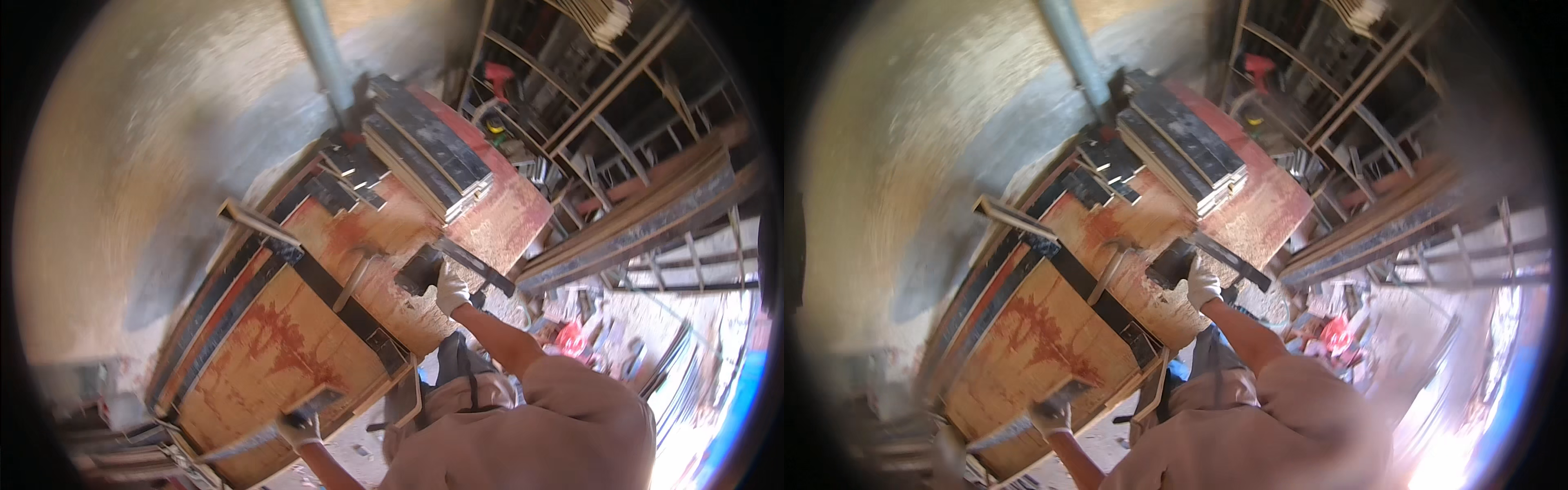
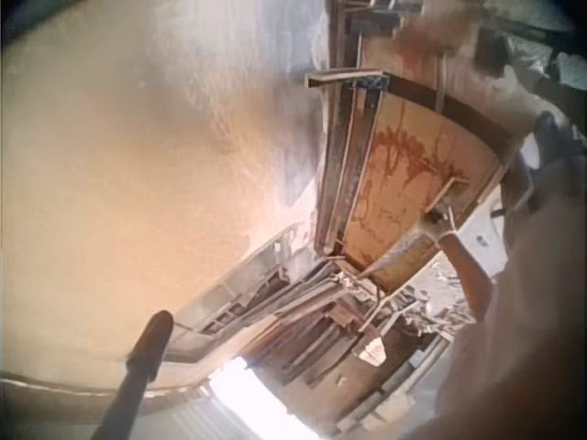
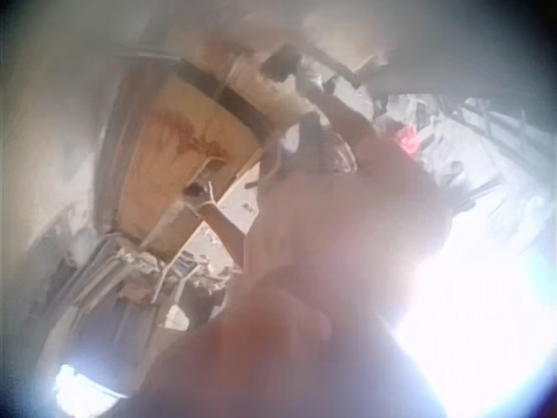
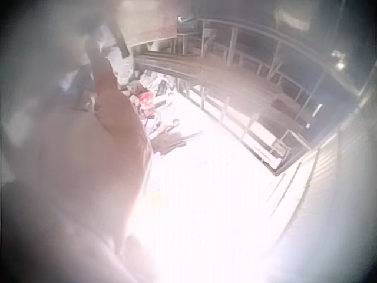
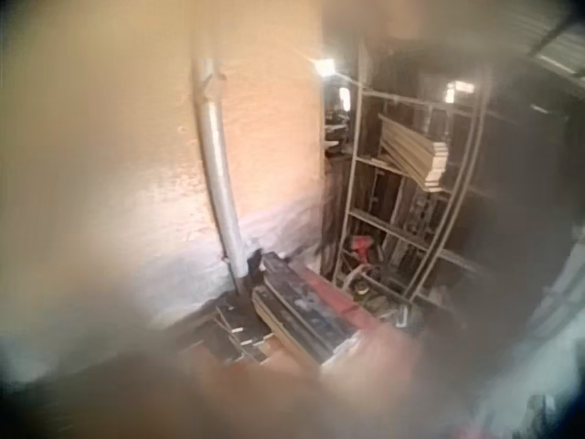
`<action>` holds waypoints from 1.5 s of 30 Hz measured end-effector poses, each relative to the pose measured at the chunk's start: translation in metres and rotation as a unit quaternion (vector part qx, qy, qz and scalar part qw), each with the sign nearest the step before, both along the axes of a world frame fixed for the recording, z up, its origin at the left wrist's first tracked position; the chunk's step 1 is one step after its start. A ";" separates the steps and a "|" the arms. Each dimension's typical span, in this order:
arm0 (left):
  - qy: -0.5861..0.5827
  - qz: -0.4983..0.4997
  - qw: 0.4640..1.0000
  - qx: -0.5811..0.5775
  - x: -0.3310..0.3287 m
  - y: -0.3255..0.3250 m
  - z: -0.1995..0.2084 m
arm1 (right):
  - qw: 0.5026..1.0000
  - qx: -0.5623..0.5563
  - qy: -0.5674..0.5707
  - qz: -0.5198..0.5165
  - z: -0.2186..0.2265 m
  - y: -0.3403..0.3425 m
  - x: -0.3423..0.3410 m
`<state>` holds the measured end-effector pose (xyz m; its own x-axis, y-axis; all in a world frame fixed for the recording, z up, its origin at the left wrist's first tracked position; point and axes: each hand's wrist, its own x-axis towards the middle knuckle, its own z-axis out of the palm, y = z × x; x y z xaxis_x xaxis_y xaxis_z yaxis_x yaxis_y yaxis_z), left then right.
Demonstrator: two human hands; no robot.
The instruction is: The person unpacks small wooden pieces from a cardboard box, stacks them on a workbench, and then uses a nail gun to fasten them into a frame structure. The person handles the pieces one at a time and secures them with a pneumatic nail gun.
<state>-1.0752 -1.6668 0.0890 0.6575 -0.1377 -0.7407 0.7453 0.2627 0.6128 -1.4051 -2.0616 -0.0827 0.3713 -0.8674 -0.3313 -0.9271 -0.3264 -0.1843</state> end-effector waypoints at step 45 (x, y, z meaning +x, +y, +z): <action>-0.047 0.164 0.979 -0.111 -0.012 0.028 0.026 | 0.834 0.208 -0.498 -0.114 0.238 -0.290 -0.140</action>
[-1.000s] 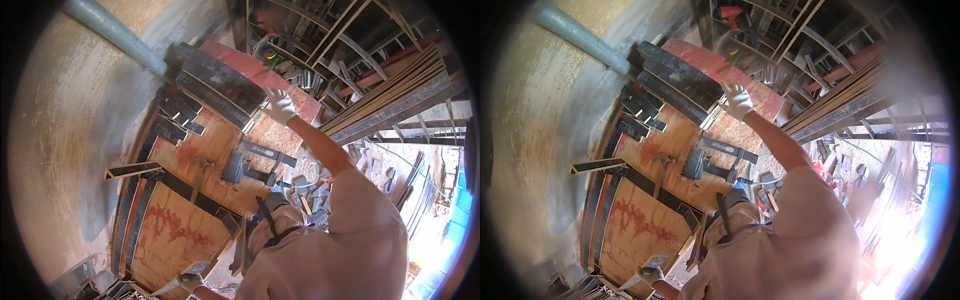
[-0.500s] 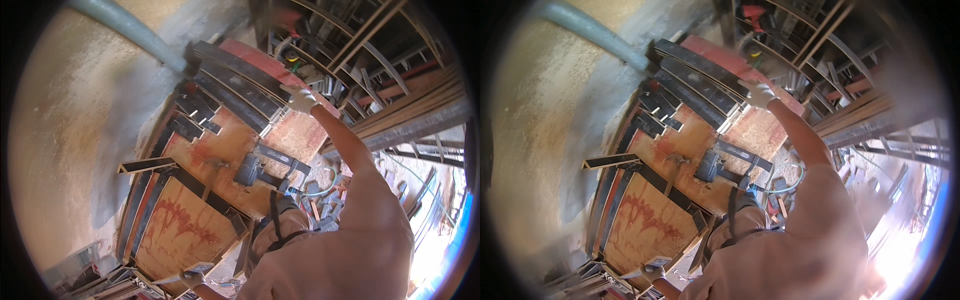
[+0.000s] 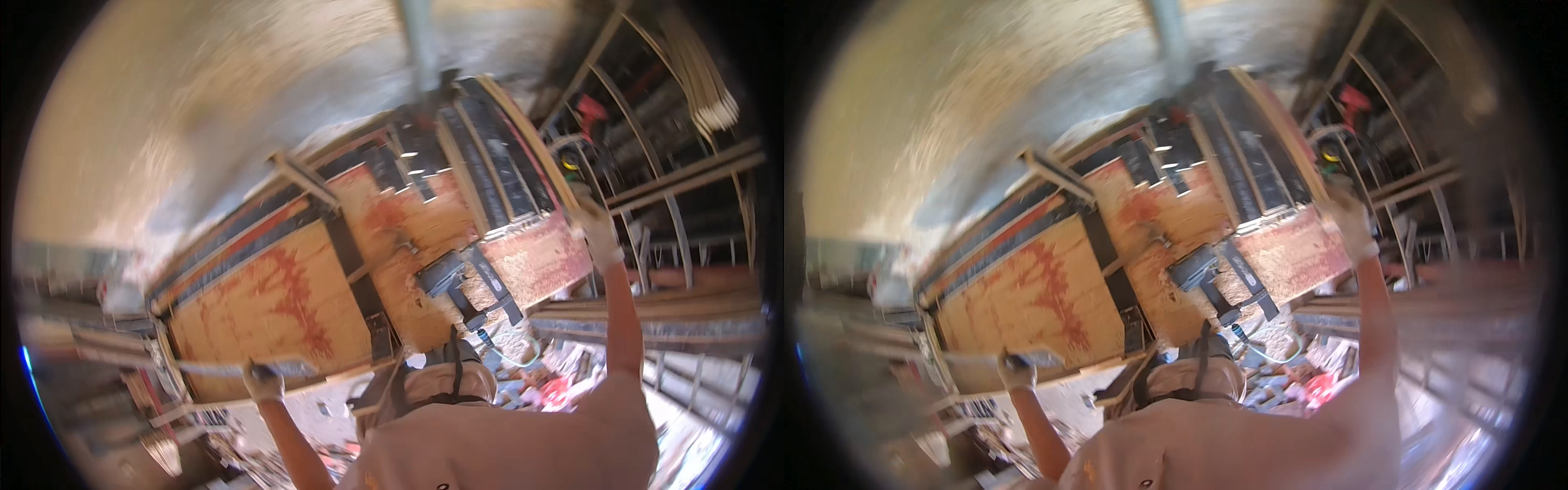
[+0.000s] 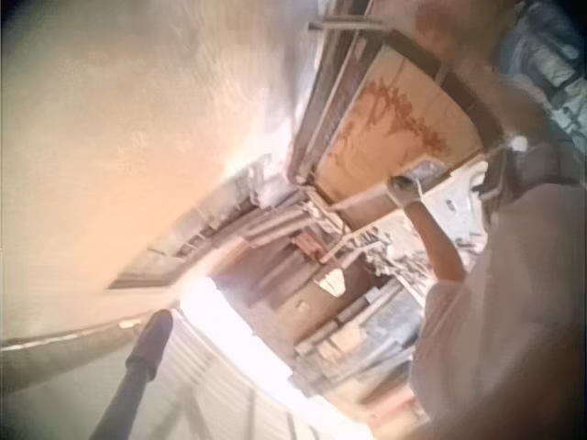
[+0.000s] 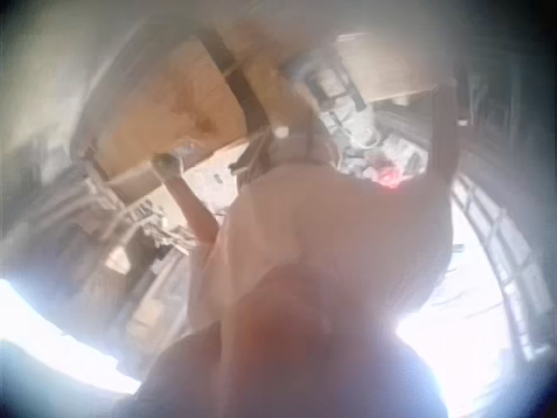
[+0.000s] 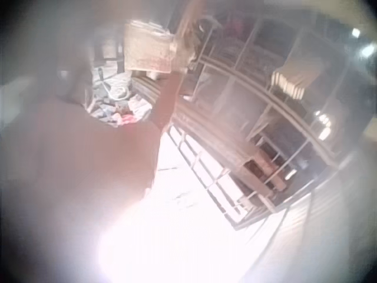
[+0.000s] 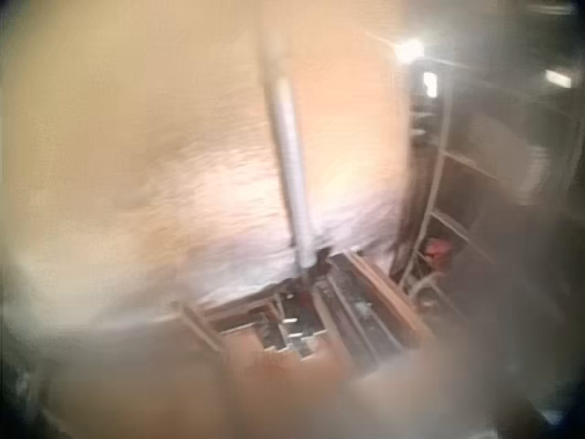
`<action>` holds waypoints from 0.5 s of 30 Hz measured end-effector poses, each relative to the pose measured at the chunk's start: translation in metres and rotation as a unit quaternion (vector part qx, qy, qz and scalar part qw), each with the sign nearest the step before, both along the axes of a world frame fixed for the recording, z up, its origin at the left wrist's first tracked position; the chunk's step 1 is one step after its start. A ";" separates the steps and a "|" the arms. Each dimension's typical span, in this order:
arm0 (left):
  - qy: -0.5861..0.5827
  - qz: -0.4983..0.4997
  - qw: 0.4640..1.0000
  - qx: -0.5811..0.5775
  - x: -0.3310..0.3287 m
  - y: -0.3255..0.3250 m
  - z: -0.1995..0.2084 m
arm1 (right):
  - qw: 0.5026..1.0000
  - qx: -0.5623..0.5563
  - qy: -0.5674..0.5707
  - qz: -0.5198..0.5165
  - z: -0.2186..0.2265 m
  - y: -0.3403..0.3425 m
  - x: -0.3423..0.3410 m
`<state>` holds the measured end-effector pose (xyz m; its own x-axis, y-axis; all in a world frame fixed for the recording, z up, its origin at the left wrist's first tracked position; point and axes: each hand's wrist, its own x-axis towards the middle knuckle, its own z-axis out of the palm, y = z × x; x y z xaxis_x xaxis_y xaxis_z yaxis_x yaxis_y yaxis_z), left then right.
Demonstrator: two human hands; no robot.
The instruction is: The person unpacks small wooden pieces from a cardboard box, stacks them on a workbench, and then uses a nail gun to fasten them into a frame structure. The person handles the pieces one at a time and secures them with a pneumatic nail gun.
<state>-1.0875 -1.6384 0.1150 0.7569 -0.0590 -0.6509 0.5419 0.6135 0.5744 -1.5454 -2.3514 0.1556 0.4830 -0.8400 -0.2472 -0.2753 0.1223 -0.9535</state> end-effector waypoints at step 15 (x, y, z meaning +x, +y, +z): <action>-0.046 -0.049 0.986 -0.151 -0.017 -0.018 -0.002 | 0.942 -0.005 0.013 0.334 -0.012 0.299 0.247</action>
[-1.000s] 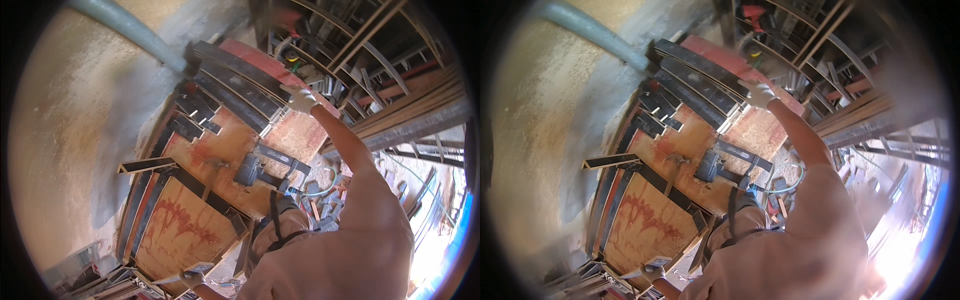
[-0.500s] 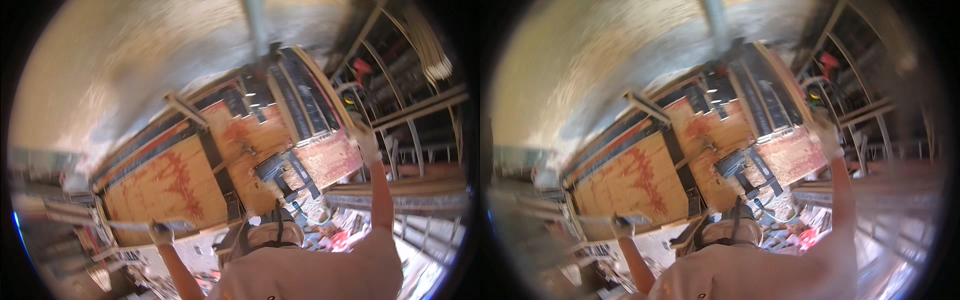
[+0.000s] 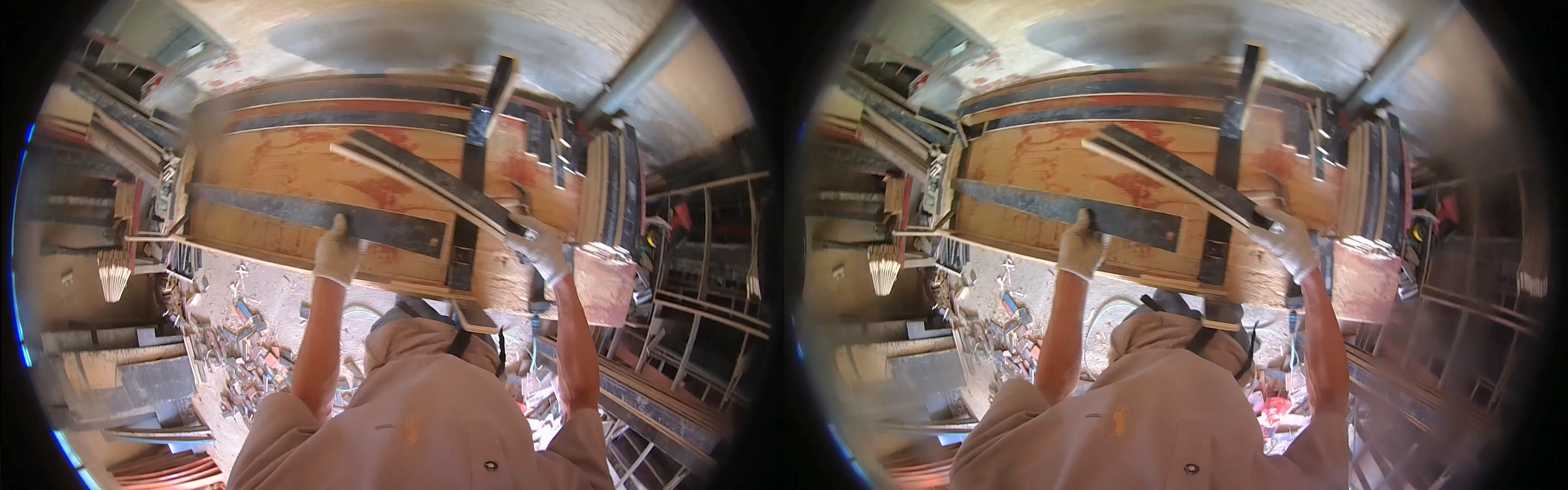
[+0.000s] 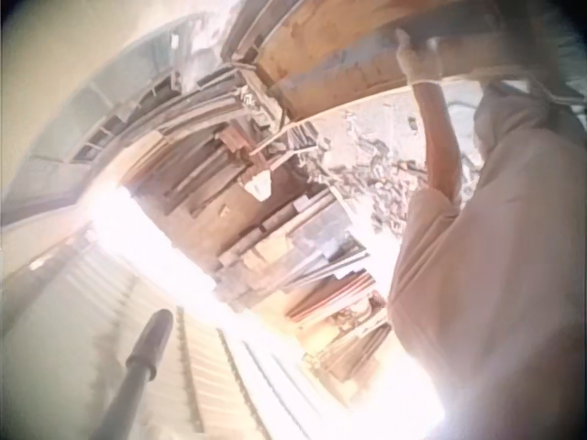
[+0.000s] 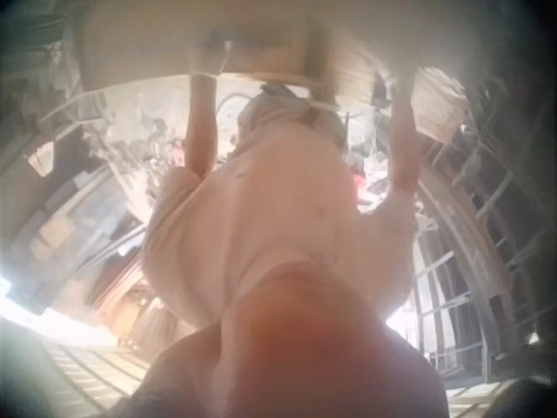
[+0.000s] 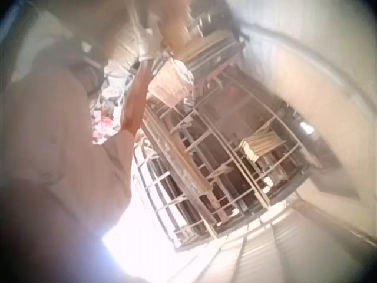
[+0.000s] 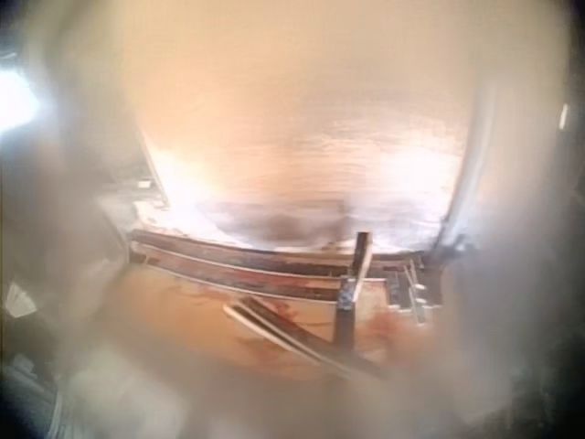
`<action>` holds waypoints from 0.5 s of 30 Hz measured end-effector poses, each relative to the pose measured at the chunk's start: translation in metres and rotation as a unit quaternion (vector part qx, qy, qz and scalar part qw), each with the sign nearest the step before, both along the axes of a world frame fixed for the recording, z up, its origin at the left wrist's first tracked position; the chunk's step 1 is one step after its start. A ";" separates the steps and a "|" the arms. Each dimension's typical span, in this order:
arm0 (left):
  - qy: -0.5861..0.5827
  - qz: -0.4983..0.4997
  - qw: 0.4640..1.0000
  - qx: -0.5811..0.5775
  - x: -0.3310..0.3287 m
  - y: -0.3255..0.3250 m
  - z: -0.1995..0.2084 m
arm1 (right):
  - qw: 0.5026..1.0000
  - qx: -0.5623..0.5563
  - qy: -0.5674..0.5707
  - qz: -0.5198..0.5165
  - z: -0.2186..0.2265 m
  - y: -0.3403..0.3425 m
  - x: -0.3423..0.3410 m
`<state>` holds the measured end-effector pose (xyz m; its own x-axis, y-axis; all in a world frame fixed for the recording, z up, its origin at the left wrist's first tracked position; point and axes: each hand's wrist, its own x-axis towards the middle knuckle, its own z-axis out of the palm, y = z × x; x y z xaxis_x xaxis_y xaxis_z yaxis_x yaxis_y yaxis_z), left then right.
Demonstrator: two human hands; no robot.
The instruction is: The person unpacks small wooden pieces from a cardboard box, stacks them on a workbench, and then uses a nail gun to fasten them into a frame structure. The person handles the pieces one at a time and secures them with a pneumatic nail gun.
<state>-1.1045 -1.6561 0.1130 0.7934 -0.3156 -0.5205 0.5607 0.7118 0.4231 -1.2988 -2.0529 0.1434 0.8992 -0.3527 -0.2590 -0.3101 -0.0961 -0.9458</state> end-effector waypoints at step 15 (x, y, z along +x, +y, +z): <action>-0.106 0.098 0.969 -0.201 0.077 0.144 0.039 | 0.908 -0.361 -0.109 0.182 0.208 0.168 0.047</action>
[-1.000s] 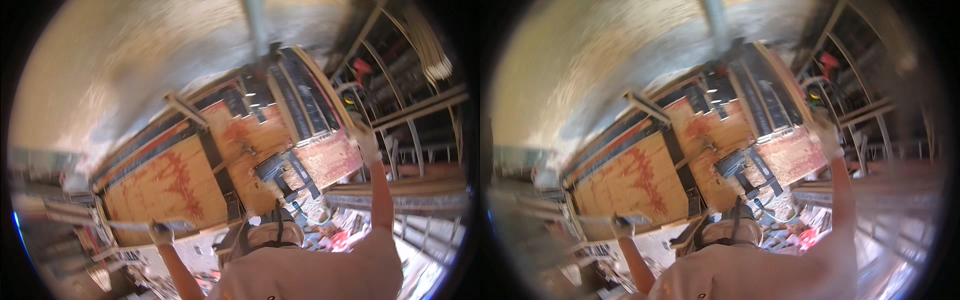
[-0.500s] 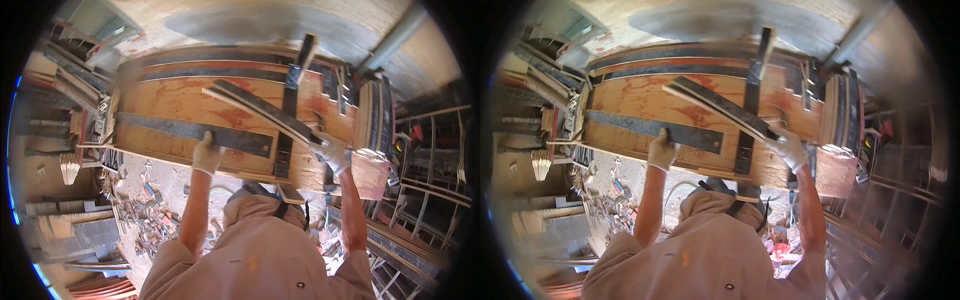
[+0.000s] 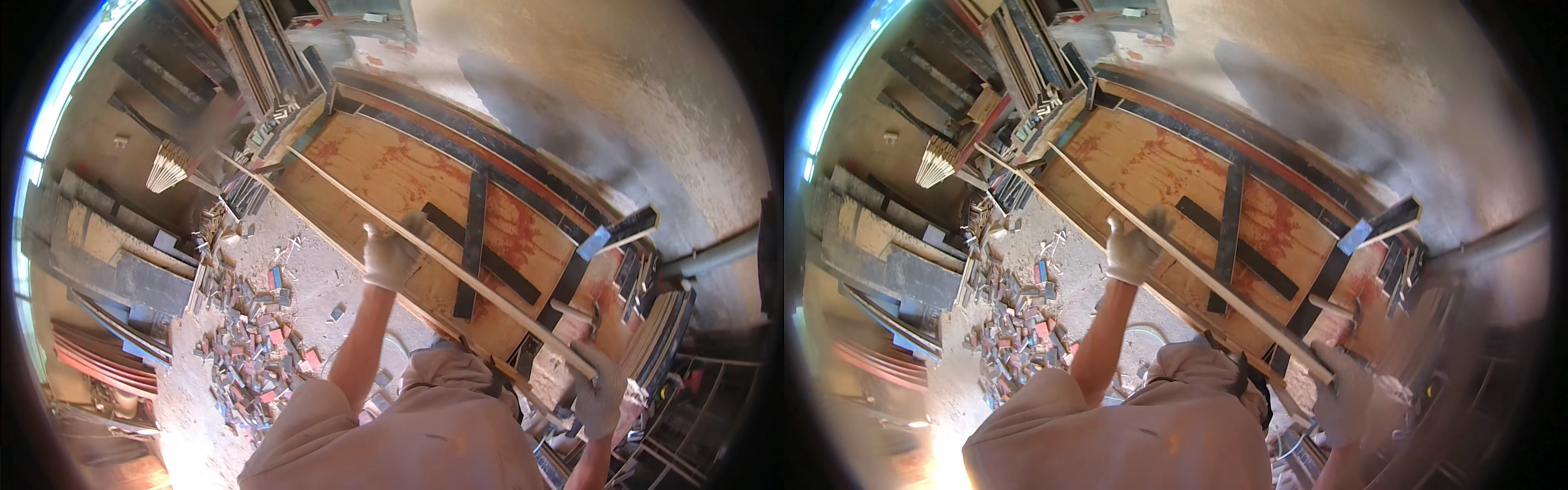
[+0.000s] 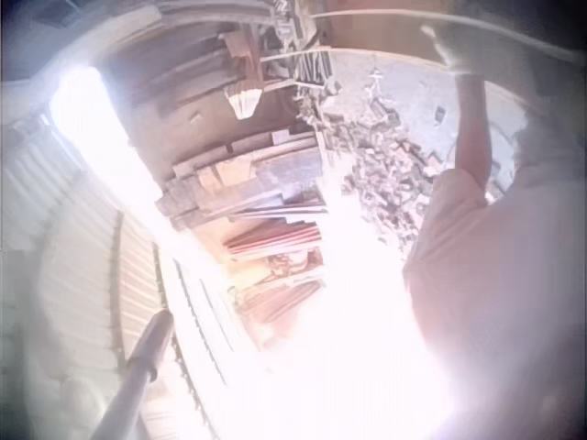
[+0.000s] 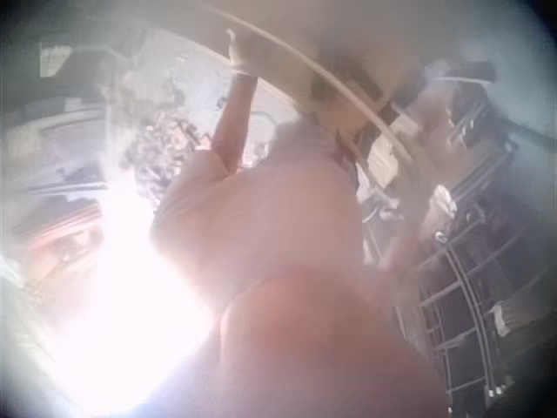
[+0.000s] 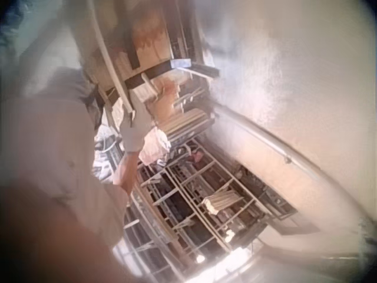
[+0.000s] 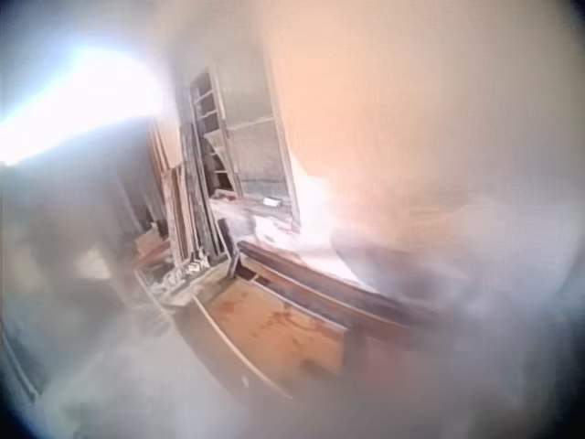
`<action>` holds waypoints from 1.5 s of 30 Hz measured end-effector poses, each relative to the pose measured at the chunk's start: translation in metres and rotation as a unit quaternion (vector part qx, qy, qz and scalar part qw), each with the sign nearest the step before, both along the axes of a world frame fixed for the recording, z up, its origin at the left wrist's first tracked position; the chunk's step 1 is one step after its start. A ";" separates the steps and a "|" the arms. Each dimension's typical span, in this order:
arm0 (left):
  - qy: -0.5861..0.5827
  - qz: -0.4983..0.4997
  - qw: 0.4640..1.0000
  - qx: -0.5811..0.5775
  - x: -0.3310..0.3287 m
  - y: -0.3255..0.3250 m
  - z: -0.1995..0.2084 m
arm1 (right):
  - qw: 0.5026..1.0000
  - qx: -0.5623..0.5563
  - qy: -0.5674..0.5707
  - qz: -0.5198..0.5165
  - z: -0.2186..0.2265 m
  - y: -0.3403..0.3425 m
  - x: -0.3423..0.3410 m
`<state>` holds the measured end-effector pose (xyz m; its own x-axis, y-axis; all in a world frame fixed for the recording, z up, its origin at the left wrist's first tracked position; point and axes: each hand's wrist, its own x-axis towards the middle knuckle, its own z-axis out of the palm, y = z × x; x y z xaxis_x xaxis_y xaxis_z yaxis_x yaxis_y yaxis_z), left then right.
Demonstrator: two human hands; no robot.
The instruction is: The person unpacks small wooden pieces from a cardboard box, stacks them on a workbench, and then uses a nail gun to fasten them into a frame structure. The person handles the pieces one at a time and secures them with a pneumatic nail gun.
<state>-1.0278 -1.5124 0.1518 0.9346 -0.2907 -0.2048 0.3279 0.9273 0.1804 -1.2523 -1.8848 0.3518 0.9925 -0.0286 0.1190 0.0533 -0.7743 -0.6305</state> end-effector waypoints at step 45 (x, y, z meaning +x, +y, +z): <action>-0.252 -0.045 0.946 -0.197 0.215 -0.193 0.141 | 0.867 0.401 -0.270 -0.121 -0.060 -0.208 0.082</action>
<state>-0.8123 -1.7054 0.2925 0.8523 -0.3345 0.4020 0.3731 0.9276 -0.0194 -1.1708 -2.0931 0.2916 0.7518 -0.5174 0.4088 0.4048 -0.1271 -0.9055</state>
